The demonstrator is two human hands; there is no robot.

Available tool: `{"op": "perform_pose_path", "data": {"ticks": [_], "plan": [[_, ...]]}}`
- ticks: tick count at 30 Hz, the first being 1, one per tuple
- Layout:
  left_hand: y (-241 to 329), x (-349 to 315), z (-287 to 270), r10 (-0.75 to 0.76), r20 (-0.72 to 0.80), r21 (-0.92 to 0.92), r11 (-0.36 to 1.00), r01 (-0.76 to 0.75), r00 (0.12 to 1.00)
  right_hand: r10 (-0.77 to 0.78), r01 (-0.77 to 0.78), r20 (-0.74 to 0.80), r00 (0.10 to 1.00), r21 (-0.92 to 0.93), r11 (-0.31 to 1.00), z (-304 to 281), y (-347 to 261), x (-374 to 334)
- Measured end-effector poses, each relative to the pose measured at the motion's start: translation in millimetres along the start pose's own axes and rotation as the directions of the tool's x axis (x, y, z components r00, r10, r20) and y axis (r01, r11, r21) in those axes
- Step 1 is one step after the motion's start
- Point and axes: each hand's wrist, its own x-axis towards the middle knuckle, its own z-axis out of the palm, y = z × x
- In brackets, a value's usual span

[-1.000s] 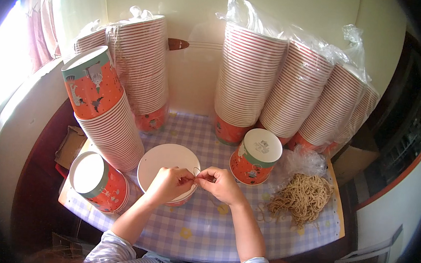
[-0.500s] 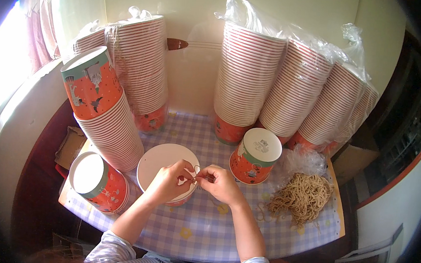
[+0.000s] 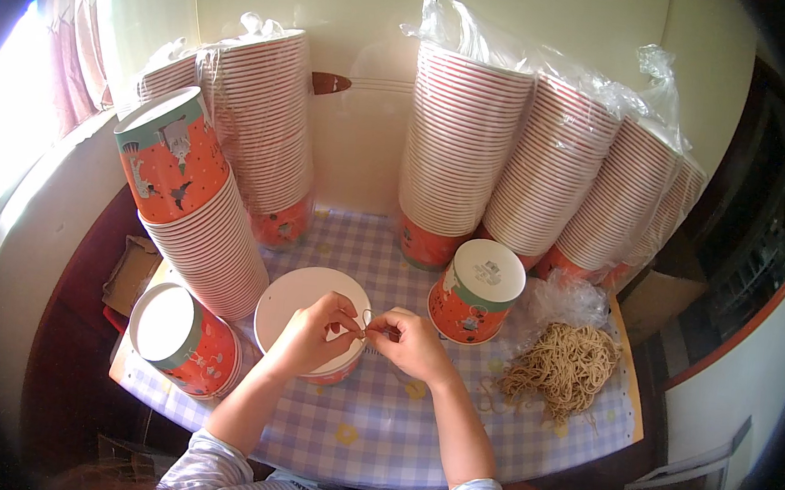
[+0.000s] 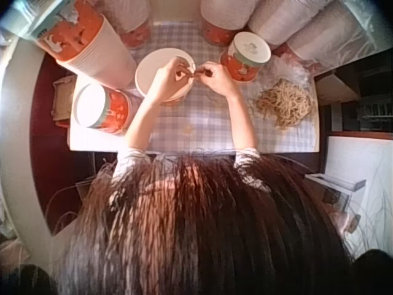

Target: The recorder is attaching elastic bands to paper cups at a workstation.

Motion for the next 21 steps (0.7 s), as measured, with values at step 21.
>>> {"op": "perform_pose_path", "data": {"ticks": [21], "plan": [[-4.4,0.0,-4.0,0.009,0.19,-0.483,0.871,0.086,0.982,-0.398,0.396,-0.006,0.917,-0.074,0.915,-9.8,-19.9,-10.4]]}}
